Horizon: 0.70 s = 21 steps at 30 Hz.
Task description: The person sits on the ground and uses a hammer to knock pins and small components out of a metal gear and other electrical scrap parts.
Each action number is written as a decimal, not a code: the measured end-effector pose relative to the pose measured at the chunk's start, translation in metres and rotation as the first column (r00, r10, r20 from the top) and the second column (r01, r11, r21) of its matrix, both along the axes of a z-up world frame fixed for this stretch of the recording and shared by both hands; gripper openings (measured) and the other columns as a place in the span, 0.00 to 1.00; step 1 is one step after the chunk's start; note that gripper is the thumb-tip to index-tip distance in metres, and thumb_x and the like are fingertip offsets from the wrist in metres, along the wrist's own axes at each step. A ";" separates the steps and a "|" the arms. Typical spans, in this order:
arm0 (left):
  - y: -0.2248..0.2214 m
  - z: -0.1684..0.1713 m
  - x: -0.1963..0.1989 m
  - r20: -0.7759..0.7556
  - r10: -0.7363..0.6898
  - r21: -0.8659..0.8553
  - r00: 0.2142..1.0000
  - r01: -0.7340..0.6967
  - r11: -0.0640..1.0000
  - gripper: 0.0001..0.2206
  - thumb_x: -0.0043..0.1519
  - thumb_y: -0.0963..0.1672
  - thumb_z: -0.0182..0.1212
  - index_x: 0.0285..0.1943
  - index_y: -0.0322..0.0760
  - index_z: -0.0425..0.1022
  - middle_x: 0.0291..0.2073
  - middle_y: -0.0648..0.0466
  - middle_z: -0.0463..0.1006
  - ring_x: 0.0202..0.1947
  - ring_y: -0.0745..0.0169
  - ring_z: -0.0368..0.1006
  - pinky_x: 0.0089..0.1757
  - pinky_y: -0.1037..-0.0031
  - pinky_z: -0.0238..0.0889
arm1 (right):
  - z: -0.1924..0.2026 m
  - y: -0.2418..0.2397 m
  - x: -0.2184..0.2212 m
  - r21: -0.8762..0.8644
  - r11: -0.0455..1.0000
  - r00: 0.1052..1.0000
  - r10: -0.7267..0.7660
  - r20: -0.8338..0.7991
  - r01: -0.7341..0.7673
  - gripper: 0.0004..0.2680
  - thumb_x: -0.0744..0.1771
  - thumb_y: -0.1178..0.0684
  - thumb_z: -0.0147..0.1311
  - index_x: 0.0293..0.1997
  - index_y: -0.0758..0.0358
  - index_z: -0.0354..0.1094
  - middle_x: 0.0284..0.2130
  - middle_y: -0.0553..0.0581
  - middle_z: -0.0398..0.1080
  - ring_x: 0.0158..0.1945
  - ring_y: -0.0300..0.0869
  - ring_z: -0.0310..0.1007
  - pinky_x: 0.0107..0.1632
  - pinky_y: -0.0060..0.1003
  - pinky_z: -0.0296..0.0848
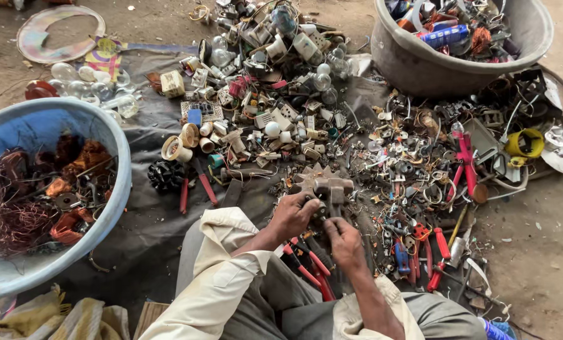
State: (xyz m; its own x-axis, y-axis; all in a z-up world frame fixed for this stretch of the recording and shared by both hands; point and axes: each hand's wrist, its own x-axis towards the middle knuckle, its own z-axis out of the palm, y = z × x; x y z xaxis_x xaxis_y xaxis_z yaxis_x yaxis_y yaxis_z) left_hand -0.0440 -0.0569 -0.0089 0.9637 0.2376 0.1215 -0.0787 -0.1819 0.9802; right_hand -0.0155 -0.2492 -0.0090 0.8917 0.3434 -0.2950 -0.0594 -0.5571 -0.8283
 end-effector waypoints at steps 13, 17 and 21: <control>-0.032 -0.019 -0.005 0.042 0.114 0.335 0.993 -0.121 0.934 0.17 0.70 0.50 0.51 0.35 0.32 0.70 0.27 0.37 0.75 0.31 0.31 0.73 0.35 0.49 0.65 | -0.019 0.005 -0.008 0.347 0.935 0.943 0.175 -0.282 -0.070 0.08 0.67 0.55 0.56 0.44 0.72 0.69 0.30 0.57 0.76 0.31 0.39 0.75 0.35 0.35 0.77; -0.029 -0.022 -0.003 0.009 0.130 0.287 0.992 -0.127 0.949 0.17 0.68 0.49 0.51 0.33 0.31 0.71 0.25 0.37 0.75 0.30 0.31 0.73 0.34 0.49 0.65 | -0.019 0.005 -0.012 0.423 0.906 0.919 0.190 -0.344 -0.029 0.06 0.68 0.56 0.54 0.43 0.70 0.68 0.30 0.55 0.75 0.31 0.38 0.76 0.35 0.34 0.78; -0.024 -0.020 -0.002 -0.037 0.147 0.276 0.988 -0.131 0.952 0.17 0.68 0.49 0.52 0.33 0.30 0.74 0.25 0.36 0.76 0.30 0.31 0.74 0.34 0.50 0.66 | -0.015 0.008 -0.017 0.388 0.915 0.940 0.223 -0.259 -0.110 0.06 0.68 0.57 0.53 0.42 0.72 0.69 0.30 0.56 0.75 0.31 0.38 0.74 0.35 0.34 0.76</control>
State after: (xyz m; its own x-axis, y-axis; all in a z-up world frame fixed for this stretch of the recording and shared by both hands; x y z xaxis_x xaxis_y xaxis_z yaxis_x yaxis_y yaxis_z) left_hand -0.0459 -0.0805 -0.0293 0.9308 0.3352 0.1460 0.0206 -0.4469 0.8943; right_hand -0.0323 -0.2408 -0.0243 0.7048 0.6119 -0.3589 -0.2629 -0.2446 -0.9333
